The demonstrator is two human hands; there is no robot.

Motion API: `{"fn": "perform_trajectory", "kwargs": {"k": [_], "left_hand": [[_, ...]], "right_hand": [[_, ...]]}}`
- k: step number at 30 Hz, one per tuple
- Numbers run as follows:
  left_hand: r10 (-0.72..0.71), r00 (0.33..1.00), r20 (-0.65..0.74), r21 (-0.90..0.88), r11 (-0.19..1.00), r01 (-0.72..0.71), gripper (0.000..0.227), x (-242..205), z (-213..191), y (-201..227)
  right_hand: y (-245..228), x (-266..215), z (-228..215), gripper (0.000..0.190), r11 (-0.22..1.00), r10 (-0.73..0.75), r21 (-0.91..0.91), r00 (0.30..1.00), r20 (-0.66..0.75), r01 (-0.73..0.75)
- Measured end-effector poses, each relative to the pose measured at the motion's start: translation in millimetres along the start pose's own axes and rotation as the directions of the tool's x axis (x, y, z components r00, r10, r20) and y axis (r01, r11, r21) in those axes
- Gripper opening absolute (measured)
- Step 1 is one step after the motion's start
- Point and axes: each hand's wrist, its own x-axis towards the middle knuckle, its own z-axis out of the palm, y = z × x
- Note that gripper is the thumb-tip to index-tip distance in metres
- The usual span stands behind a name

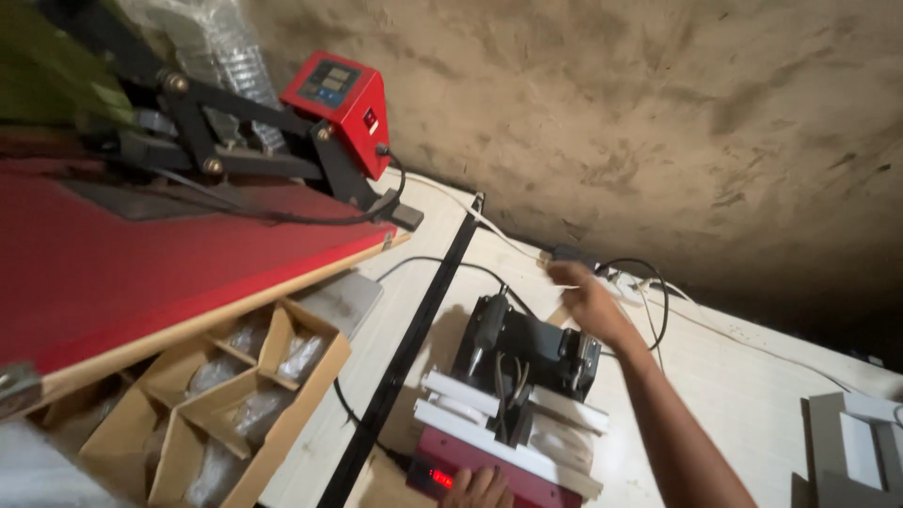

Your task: The person sorts through a pile of printed paper scraps on the floor, gathering them into a plastic bag. They then move to a table with a mug heat press machine, place a printed paper onto a white mug, and operate the machine to transfer the design.

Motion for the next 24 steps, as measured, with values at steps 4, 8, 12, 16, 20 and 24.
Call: {"fn": "perform_trajectory", "kwargs": {"k": [4, 8, 12, 16, 20, 24], "left_hand": [[-0.098, 0.870, 0.484, -0.359, 0.884, 0.299, 0.023, 71, -93, -55], [-0.178, 0.856, 0.486, -0.411, 0.818, 0.403, 0.032, 80, -127, -109], [-0.238, 0.758, 0.608, -0.326, 0.795, 0.512, 0.029, 81, -140, -128], [-0.199, 0.789, 0.581, -0.378, 0.793, 0.478, 0.025, 85, -137, -130], [-0.230, 0.811, 0.538, -0.364, 0.804, 0.470, 0.019, 81, -128, -124], [-0.162, 0.809, 0.565, -0.435, 0.775, 0.458, 0.021, 74, -119, -116]], "right_hand": [[-154, -61, 36, 0.078, 0.954, 0.263, -0.228, 0.913, 0.312, -0.196], [-138, -65, 82, 0.080, 0.945, -0.091, -0.299, 0.983, 0.161, 0.136], [-115, -60, 107, 0.065, 0.808, -0.251, -0.566, 0.964, -0.085, 0.161], [-122, -54, 111, 0.058, 0.791, -0.171, -0.610, 0.975, -0.142, 0.050], [-121, -48, 108, 0.042, 0.785, -0.264, -0.609, 0.950, -0.165, 0.112], [-120, -45, 105, 0.033, 0.753, -0.404, -0.605, 0.907, -0.116, 0.258]]}}
